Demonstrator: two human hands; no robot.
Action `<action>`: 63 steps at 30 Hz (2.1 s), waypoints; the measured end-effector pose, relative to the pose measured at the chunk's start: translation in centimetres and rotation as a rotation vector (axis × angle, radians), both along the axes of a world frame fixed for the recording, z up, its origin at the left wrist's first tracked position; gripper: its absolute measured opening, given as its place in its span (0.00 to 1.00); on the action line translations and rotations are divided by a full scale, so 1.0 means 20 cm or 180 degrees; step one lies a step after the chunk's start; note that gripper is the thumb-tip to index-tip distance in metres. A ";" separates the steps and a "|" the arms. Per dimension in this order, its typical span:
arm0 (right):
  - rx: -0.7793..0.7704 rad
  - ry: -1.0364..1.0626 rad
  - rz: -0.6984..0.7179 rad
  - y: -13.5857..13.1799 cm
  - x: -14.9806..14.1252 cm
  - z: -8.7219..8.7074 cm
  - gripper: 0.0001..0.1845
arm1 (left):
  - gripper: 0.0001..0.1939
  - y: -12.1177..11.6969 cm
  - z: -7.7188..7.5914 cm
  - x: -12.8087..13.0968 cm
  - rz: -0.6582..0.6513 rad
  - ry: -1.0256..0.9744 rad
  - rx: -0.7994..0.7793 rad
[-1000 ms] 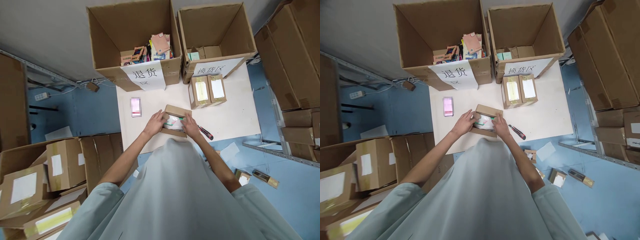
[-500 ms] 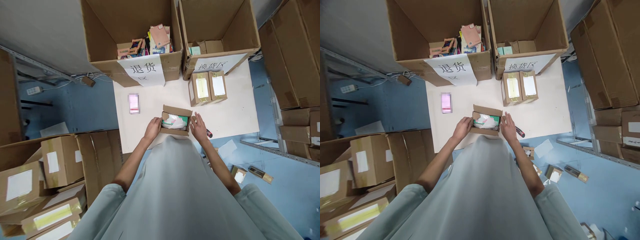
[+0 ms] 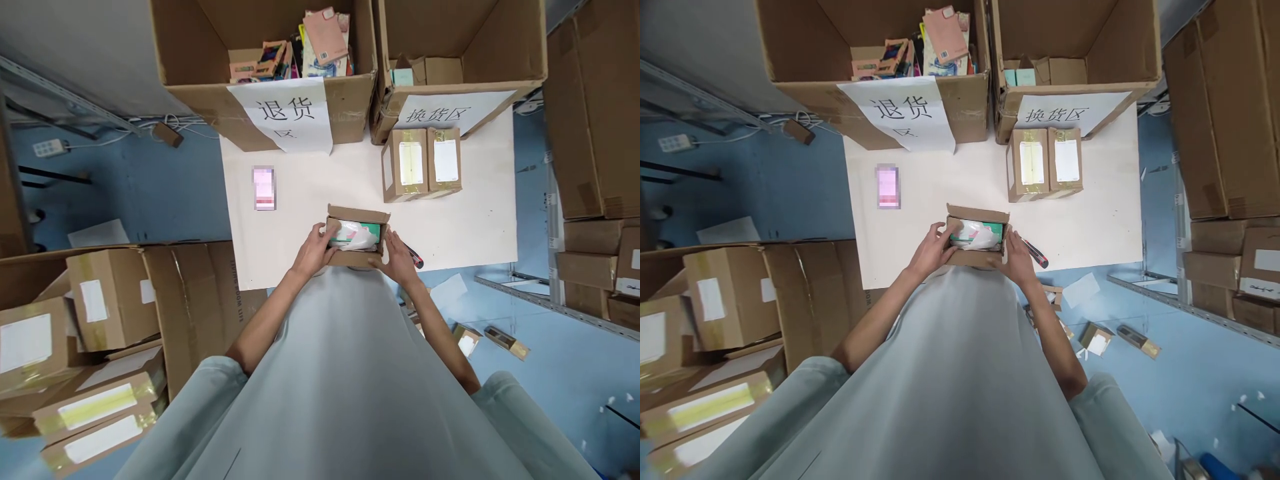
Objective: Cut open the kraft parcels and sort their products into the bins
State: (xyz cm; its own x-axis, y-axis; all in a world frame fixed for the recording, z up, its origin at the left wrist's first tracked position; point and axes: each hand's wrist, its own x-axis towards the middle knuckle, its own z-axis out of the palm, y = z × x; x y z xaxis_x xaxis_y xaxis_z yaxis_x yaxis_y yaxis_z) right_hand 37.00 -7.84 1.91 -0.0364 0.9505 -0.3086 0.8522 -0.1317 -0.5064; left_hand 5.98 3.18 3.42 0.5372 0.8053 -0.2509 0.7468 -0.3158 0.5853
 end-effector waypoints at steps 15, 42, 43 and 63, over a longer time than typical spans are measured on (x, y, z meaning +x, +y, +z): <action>0.0074 0.0208 -0.0094 -0.03 -0.10 -0.08 0.71 | 0.29 0.02 -0.12 0.00 0.1357 -0.0416 0.0219; -0.0075 -0.0120 -0.0121 0.06 -0.15 -0.13 0.62 | 0.25 0.13 -0.15 0.05 0.1654 -0.0454 0.0068; -0.0087 -0.0099 -0.0151 0.06 -0.15 -0.14 0.61 | 0.28 0.13 -0.16 0.04 0.1842 -0.0503 -0.0010; 0.0083 0.0022 0.0070 0.13 -0.18 -0.18 0.62 | 0.22 0.19 -0.08 0.45 -0.0617 0.0458 0.0109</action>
